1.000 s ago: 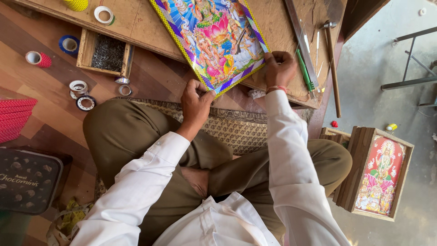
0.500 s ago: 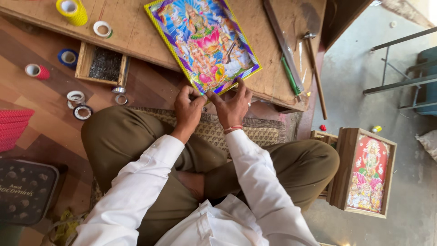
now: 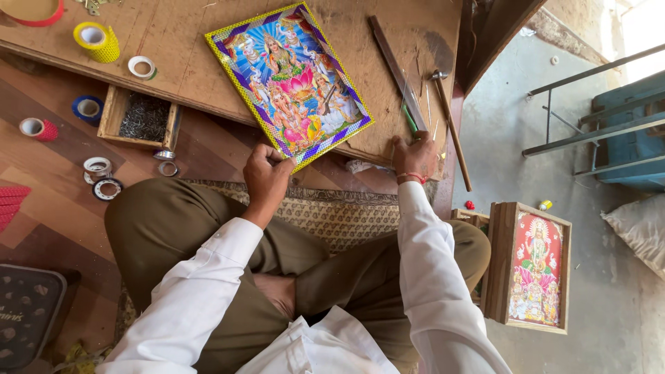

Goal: The person applies yellow and purple decorative tape to the edges of a framed picture of Hindu deities. They use a hammer to secure the frame and a utility knife to trim excess tape. The person works on two different frames, one with a blue background and one with a red background, finishing the first and starting the second.

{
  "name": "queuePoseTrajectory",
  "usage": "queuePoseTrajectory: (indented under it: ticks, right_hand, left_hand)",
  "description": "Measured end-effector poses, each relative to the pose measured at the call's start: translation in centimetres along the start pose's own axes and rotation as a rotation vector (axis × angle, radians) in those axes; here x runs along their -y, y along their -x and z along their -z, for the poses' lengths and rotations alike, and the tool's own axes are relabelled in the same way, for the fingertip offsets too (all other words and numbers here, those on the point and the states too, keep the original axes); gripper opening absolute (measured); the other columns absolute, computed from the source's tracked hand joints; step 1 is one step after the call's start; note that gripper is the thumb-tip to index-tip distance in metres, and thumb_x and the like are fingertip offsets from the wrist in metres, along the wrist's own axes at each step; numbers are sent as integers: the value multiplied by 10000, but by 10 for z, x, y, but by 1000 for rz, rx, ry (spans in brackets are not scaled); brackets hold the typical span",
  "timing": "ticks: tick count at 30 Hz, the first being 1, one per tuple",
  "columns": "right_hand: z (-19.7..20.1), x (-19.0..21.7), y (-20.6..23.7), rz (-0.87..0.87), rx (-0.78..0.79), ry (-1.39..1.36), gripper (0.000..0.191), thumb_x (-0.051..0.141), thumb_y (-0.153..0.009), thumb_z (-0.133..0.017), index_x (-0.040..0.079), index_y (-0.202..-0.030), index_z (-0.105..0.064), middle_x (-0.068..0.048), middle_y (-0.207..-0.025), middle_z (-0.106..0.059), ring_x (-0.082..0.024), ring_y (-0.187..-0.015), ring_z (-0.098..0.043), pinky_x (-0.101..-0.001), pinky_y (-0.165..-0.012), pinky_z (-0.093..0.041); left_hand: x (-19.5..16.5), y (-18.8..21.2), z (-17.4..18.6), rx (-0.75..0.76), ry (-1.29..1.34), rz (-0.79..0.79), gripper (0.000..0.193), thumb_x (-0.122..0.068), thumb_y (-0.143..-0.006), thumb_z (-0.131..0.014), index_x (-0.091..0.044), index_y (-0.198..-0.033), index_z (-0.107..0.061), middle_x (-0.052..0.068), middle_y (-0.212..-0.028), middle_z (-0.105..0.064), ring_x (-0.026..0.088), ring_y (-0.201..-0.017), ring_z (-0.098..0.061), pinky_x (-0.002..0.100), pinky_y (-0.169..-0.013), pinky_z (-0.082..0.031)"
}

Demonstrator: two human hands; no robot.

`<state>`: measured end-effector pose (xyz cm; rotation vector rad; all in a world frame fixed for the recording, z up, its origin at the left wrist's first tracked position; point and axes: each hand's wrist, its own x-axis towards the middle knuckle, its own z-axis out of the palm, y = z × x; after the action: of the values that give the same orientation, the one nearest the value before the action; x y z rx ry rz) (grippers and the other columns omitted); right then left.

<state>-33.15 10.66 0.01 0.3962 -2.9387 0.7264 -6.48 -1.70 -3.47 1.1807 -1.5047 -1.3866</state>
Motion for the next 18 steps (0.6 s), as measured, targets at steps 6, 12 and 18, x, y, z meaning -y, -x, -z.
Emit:
queuePoseTrajectory:
  ticks: [6,12,18]
  right_hand:
    - [-14,-10,-21,134,-20,-217,430,223,-709,-911,61,-1077,-759,-109,-900,-764,-236,-802,-726,-379,-752,-578]
    - [-13,6,23,63,257,-815,226,29,-946,-691,9,-1171,-696,-45,-822,-746,-124,-621,-679,-272,-552,-575]
    - [-23,59,119,306,673,-993,504,-20,-910,-601,28,-1409,-548,-19,-690,-641,-82,-543,-565,-252,-495,-445]
  left_hand:
    - [3,-6,2,21,123,64,200,-92,-736,-767,-18,-802,-593,69,-724,-682,134,-614,-632,321,-559,-533]
    - [5,-6,7,7,84,3,241,-117,-719,-794,-23,-827,-600,51,-729,-688,120,-623,-645,296,-571,-538]
    - [1,-5,15,73,159,167,230,-110,-745,-793,-4,-831,-608,76,-766,-683,116,-654,-635,284,-574,-534]
